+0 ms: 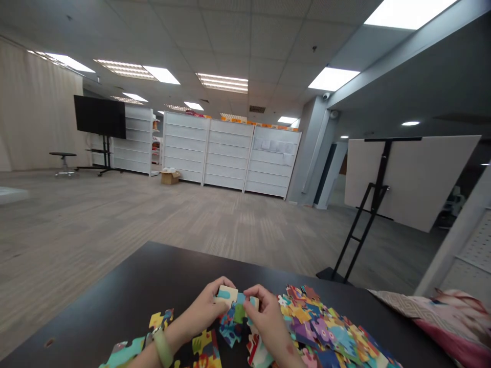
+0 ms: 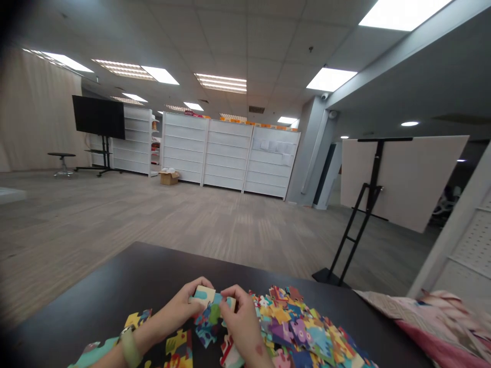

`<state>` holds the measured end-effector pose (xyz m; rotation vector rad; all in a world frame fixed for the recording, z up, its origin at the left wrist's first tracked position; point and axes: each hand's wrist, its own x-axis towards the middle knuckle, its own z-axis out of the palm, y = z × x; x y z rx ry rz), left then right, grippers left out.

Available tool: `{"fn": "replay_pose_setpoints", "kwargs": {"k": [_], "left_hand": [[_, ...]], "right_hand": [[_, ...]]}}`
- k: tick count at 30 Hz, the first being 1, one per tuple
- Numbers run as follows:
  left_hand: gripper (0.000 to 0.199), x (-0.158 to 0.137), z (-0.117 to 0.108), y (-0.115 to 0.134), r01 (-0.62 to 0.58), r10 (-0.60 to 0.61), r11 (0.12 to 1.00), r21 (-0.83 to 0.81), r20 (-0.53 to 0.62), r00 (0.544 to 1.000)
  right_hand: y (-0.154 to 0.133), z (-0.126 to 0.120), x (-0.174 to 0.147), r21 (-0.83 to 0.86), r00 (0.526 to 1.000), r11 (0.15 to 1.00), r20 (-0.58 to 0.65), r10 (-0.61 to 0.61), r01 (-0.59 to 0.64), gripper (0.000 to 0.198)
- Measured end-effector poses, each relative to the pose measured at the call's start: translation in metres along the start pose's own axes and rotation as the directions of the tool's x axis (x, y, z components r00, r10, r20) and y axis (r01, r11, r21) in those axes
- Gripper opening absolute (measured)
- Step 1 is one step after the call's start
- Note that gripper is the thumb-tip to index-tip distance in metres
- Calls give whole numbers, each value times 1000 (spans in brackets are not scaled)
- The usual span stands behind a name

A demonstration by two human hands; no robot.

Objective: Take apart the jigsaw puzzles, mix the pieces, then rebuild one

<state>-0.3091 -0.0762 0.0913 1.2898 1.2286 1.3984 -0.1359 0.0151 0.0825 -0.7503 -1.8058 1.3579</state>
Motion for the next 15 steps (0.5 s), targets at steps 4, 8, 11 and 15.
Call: {"fn": "replay_pose_setpoints", "kwargs": {"k": [4, 8, 11, 15], "left_hand": [[29, 0, 0, 0, -15, 15, 1000, 18, -3, 1000], [28, -1, 1, 3, -28, 28, 999, 31, -5, 1000], [26, -1, 3, 3, -36, 36, 999, 33, -12, 999], [26, 1, 3, 0, -51, 51, 998, 29, -32, 998]], "right_hand": [[0, 2, 0, 14, 1000, 1000, -8, -5, 5, 21], [3, 2, 0, 41, 1000, 999, 14, -6, 5, 20], [5, 0, 0, 42, 1000, 999, 27, -9, 8, 20], [5, 0, 1, 39, 999, 999, 27, -33, 31, 21]]}}
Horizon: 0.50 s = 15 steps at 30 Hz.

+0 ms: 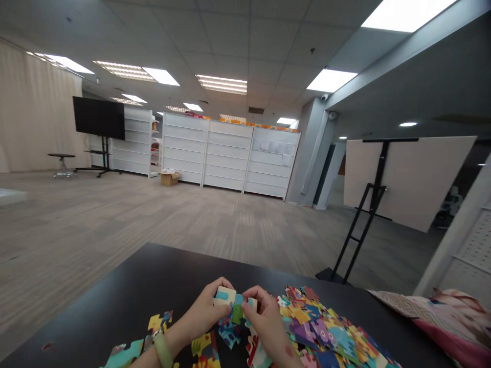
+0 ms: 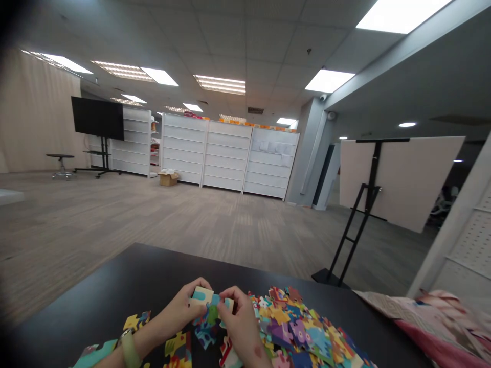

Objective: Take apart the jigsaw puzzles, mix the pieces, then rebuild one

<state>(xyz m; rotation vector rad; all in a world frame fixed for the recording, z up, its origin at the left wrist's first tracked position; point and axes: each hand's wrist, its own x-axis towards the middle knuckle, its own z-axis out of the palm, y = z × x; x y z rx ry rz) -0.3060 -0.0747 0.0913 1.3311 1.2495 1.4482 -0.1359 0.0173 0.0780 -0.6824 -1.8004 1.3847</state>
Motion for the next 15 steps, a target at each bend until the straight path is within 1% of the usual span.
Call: {"fn": "replay_pose_setpoints", "kwargs": {"k": [4, 8, 12, 15], "left_hand": [[26, 2, -1, -4, -1, 1, 1000, -19, -14, 1000], [19, 4, -1, -9, -9, 7, 996, -90, -20, 1000], [28, 6, -2, -14, -1, 1, 989, -148, -1, 1000], [26, 6, -1, -16, 12, -11, 991, -136, 4, 1000]], "right_hand": [[-2, 0, -1, -21, 1000, 1000, 19, 4, -4, 22], [-4, 1, -2, -32, 1000, 999, 7, 17, -17, 24], [-4, 1, -1, -41, 1000, 999, 6, 10, -10, 24], [-4, 0, 0, -41, 1000, 999, 9, 10, -10, 24]]}}
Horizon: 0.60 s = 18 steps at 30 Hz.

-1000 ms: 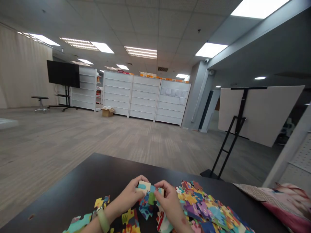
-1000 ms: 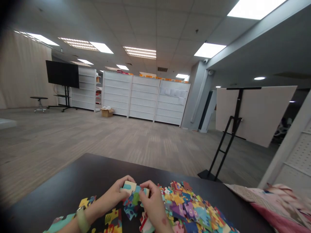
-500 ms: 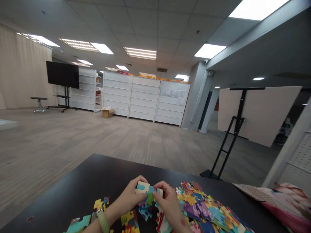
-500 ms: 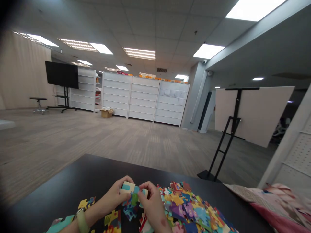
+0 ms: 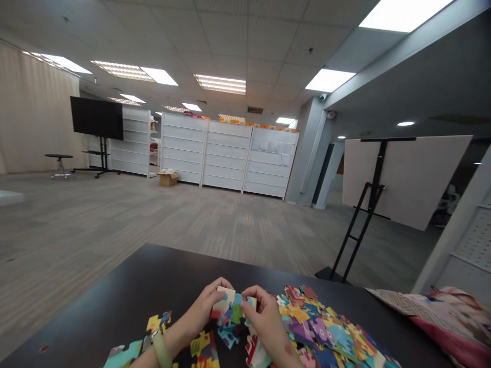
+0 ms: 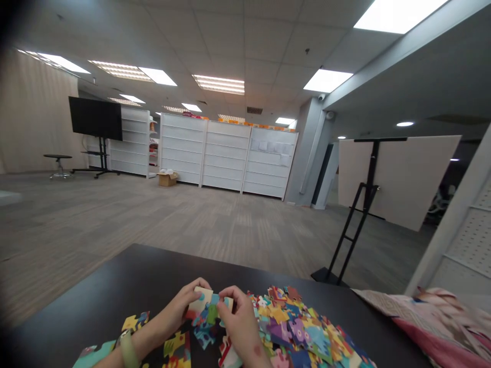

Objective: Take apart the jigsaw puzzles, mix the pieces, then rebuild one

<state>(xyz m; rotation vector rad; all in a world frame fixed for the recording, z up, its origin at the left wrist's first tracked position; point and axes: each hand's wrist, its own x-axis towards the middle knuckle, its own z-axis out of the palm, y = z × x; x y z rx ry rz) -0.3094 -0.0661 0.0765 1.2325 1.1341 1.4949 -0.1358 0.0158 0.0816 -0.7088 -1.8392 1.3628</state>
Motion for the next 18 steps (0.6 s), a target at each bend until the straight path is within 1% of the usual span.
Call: {"fn": "replay_pose_setpoints", "kwargs": {"k": [2, 4, 6, 8, 11, 13, 15, 16, 18], "left_hand": [[23, 1, 1, -3, 6, -5, 999, 43, -9, 1000], [22, 2, 0, -6, 13, -8, 993, 114, -45, 999], [22, 6, -5, -8, 26, -2, 978, 207, -114, 994], [22, 8, -17, -7, 47, 17, 945, 325, -191, 982], [22, 10, -47, 0, 94, 62, 841, 533, -268, 961], [17, 10, -70, 4, 146, 72, 745, 651, -295, 953], [16, 9, -88, 5, 209, 67, 646, 734, -327, 943], [18, 9, -95, 4, 245, 67, 600, 762, -353, 933], [30, 8, -100, 3, 313, 88, 520, 794, -415, 906]], "right_hand": [[-1, 0, -2, -20, 1000, 1000, 2, -8, 8, 23], [-3, 1, -5, -80, 998, 995, -14, -60, 58, 21], [-6, 3, -9, -152, 989, 980, -51, -138, 128, 23], [-6, 5, -12, -181, 979, 969, -83, -187, 170, 28], [0, 7, -11, -175, 977, 972, -117, -178, 156, 36], [6, 4, -6, -178, 977, 975, -138, -160, 135, 36], [11, 0, -2, -179, 976, 977, -162, -147, 117, 35], [13, -2, 0, -179, 976, 978, -170, -139, 108, 35], [13, -4, 0, -180, 977, 979, -173, -123, 92, 35]]}}
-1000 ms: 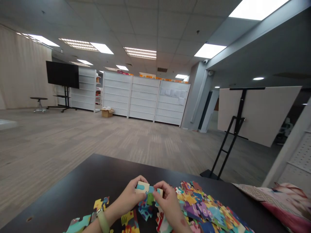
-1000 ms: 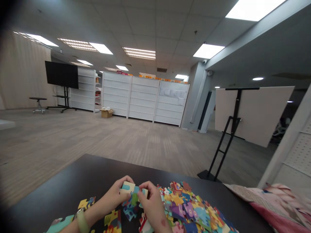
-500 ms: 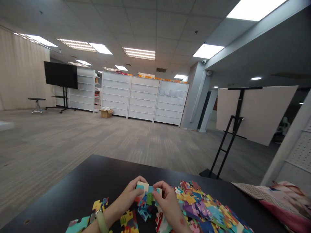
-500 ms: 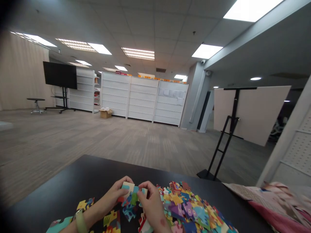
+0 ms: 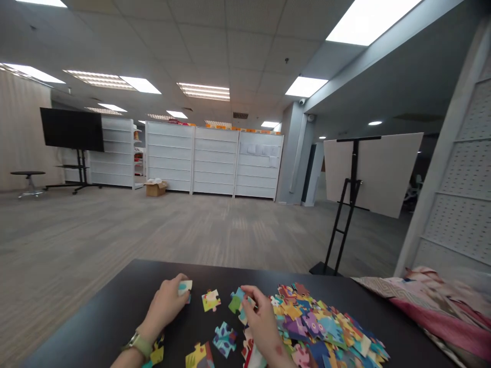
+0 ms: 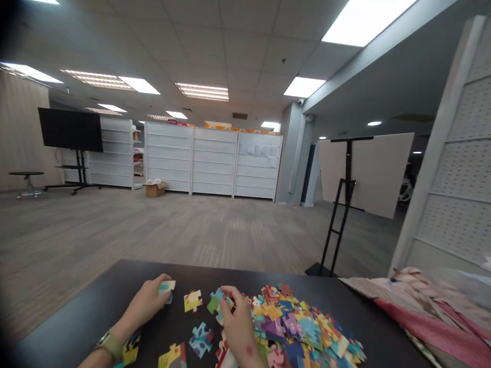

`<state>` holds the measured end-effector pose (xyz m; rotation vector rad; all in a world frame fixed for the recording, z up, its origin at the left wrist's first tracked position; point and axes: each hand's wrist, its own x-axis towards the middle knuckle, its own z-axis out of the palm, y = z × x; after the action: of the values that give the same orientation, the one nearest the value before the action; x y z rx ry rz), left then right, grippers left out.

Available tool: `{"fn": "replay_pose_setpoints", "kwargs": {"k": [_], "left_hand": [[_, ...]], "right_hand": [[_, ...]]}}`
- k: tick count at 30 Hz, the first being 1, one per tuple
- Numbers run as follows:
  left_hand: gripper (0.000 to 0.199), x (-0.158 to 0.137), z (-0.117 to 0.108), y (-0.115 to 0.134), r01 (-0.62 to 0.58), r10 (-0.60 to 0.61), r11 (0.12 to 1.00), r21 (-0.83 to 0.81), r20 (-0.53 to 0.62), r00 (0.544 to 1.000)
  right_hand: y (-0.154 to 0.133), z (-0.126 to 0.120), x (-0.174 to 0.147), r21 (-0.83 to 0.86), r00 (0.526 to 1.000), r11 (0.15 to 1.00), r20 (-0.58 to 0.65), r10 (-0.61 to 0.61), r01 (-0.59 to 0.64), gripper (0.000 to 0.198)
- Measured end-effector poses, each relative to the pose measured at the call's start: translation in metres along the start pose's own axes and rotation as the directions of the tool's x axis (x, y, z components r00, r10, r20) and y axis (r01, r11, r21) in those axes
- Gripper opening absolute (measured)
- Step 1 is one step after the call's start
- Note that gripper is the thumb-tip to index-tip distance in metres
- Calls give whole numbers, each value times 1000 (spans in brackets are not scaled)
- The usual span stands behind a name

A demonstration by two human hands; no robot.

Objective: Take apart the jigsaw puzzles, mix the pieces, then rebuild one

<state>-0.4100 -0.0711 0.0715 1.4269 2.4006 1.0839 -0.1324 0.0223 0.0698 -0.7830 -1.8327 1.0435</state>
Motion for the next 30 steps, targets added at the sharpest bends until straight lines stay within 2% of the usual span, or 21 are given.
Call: {"fn": "replay_pose_setpoints", "kwargs": {"k": [3, 5, 6, 8, 10, 11, 13, 16, 19, 22, 24, 26, 30], "left_hand": [[43, -8, 5, 9, -30, 32, 998, 55, -49, 998], [36, -20, 12, 26, -151, 151, 988, 15, 22, 988], [34, -26, 17, 35, -224, 228, 973, -53, 91, 969], [37, -39, 27, 52, -319, 372, 915, -247, 211, 904], [41, -42, 31, 60, -321, 427, 868, -379, 240, 872], [40, -39, 30, 59, -304, 411, 869, -391, 226, 883], [38, -24, 20, 46, -241, 305, 916, -322, 166, 938], [45, 7, -9, 6, -88, 98, 978, -188, 48, 994], [40, 27, -36, -37, 79, -81, 996, -32, -51, 995], [33, 29, -48, -67, 218, -210, 971, 103, -78, 975], [28, 27, -48, -76, 253, -241, 953, 170, -84, 967], [26, 26, -45, -79, 241, -224, 946, 219, -97, 970], [30, 28, -36, -65, 173, -142, 946, 273, -132, 981]], "right_hand": [[-4, 2, -4, -1, 999, 1000, 40, -3, 3, 35], [-7, 7, -9, -26, 995, 999, 92, -24, 26, 36], [-8, 9, -11, -44, 991, 998, 128, -35, 40, 36], [-10, 13, -14, -67, 980, 996, 195, -48, 62, 38], [-13, 13, -16, -71, 974, 995, 222, -52, 69, 41], [-14, 12, -17, -92, 973, 992, 222, -62, 84, 42], [-17, 8, -20, -195, 964, 968, 245, -108, 158, 42], [-20, 2, -23, -346, 907, 892, 395, -143, 292, 36], [-24, -3, -23, -402, 869, 845, 477, -134, 352, 24], [-27, -9, -19, -485, 879, 783, 449, -159, 390, 9], [-26, -16, -17, -522, 893, 758, 415, -176, 392, 2], [-22, -23, -16, -547, 902, 746, 396, -170, 380, 4], [-6, -36, -16, -586, 899, 732, 430, -82, 346, 12]]}}
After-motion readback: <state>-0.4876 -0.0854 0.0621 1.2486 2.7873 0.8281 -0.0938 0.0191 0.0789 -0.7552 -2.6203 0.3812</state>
